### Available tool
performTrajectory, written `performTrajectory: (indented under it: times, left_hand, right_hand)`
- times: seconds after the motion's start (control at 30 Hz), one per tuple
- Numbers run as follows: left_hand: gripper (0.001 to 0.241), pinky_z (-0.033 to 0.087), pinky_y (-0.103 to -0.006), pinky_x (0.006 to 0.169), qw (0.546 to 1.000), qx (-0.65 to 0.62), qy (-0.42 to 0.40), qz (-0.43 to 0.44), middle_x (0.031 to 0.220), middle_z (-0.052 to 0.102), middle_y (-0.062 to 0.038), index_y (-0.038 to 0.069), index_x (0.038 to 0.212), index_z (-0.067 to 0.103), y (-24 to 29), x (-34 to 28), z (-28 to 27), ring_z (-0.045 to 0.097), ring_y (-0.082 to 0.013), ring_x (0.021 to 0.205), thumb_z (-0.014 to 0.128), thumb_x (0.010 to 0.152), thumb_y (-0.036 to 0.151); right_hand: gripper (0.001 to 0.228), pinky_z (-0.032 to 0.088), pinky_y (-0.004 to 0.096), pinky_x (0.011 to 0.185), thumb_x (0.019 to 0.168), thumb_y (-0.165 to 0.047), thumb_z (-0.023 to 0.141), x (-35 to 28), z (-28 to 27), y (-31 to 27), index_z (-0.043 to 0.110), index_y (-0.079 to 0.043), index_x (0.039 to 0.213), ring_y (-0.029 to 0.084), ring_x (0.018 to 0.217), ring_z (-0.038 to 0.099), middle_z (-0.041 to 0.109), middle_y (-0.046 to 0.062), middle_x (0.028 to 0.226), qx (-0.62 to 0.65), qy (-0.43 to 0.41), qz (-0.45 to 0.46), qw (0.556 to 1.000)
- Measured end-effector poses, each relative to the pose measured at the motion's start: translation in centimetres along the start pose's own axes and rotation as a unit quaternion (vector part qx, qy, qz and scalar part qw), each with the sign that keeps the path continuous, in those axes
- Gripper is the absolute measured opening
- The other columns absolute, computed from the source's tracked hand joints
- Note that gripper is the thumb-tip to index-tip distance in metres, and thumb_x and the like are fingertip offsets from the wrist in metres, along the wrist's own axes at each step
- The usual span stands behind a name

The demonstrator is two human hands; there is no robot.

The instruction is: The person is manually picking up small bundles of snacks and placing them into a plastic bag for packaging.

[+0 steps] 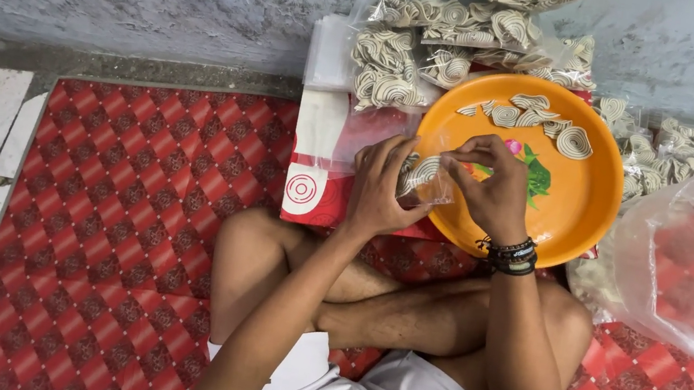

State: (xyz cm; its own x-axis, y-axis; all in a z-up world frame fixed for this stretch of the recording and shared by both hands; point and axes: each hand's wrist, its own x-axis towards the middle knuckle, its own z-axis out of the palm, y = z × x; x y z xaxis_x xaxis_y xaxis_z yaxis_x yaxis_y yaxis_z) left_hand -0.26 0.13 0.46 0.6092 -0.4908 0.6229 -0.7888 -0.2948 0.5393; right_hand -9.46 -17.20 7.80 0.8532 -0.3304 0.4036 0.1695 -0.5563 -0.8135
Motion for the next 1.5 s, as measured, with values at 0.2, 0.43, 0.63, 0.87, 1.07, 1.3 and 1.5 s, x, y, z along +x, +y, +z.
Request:
performTrajectory:
  times: [0.2,0.43,0.63,0.87,1.07,1.3,1.5]
  left_hand:
    - [0.104,0.035,-0.0494,0.108,1.000,-0.011,-0.021,0.006,0.138,0.058,-0.015,0.011,0.149,0.054,0.7,0.2,-0.5,0.059,-0.0319,0.128,0.078,0.065,0.068]
    - [0.108,0.033,-0.0465,0.110,0.999,-0.012,-0.036,0.007,0.138,0.057,-0.013,0.013,0.149,0.053,0.7,0.3,-0.8,0.058,-0.0297,0.129,0.076,0.067,0.078]
    - [0.110,0.033,-0.0473,0.111,0.999,-0.011,-0.048,0.005,0.139,0.056,-0.013,0.013,0.150,0.052,0.6,0.3,-0.8,0.057,-0.0299,0.131,0.072,0.068,0.084]
    - [0.107,0.033,-0.0498,0.111,0.998,0.009,-0.061,0.012,0.139,0.054,-0.011,0.020,0.152,0.051,0.2,0.1,-0.3,0.056,-0.0299,0.131,0.067,0.069,0.085]
    - [0.103,0.034,-0.0508,0.109,0.998,-0.001,-0.067,0.015,0.138,0.055,-0.012,0.020,0.152,0.051,0.7,0.2,-0.8,0.057,-0.0314,0.129,0.068,0.070,0.081]
    - [0.102,0.036,-0.0493,0.108,0.998,0.022,-0.055,-0.003,0.137,0.056,-0.011,0.019,0.152,0.051,0.8,0.4,-1.0,0.058,-0.0291,0.128,0.074,0.067,0.071]
    - [0.097,0.037,-0.0499,0.107,0.999,0.016,-0.049,-0.009,0.135,0.056,-0.013,0.017,0.151,0.053,1.5,0.7,-1.8,0.059,-0.0309,0.126,0.074,0.070,0.066]
  right_hand:
    - [0.029,0.052,0.038,0.094,0.082,-0.001,0.084,-0.3,1.2,-0.5,0.065,-0.011,0.102,0.027,0.095,0.078,0.080,0.005,0.086,0.007,-0.018,-0.016,1.000]
    - [0.032,0.051,0.038,0.089,0.078,0.005,0.079,-0.3,0.9,-0.5,0.065,-0.012,0.102,0.030,0.094,0.077,0.080,0.005,0.084,-0.011,-0.057,0.012,0.998]
    - [0.031,0.051,0.036,0.088,0.081,-0.004,0.084,-0.4,1.0,0.0,0.064,-0.014,0.103,0.026,0.095,0.077,0.080,0.004,0.086,-0.017,-0.052,0.017,0.998]
    - [0.031,0.050,0.040,0.064,0.084,-0.002,0.078,-0.2,-0.1,-1.7,0.061,-0.015,0.106,0.030,0.070,0.072,0.080,0.007,0.088,-0.049,-0.138,0.064,0.987]
    - [0.027,0.052,0.049,0.068,0.088,0.000,0.073,0.0,-0.7,-3.4,0.062,-0.009,0.111,0.040,0.089,0.076,0.080,0.016,0.091,-0.040,-0.178,0.084,0.980]
    - [0.017,0.059,0.048,0.091,0.100,0.001,0.070,1.5,-1.5,0.7,0.063,-0.003,0.115,0.038,0.103,0.074,0.076,0.019,0.104,-0.008,0.063,0.058,0.996]
    - [0.054,0.058,0.059,0.092,0.088,-0.025,0.076,5.3,-0.1,9.8,0.065,-0.014,0.140,0.047,0.115,0.066,0.062,0.022,0.134,-0.346,-0.031,0.140,0.927]
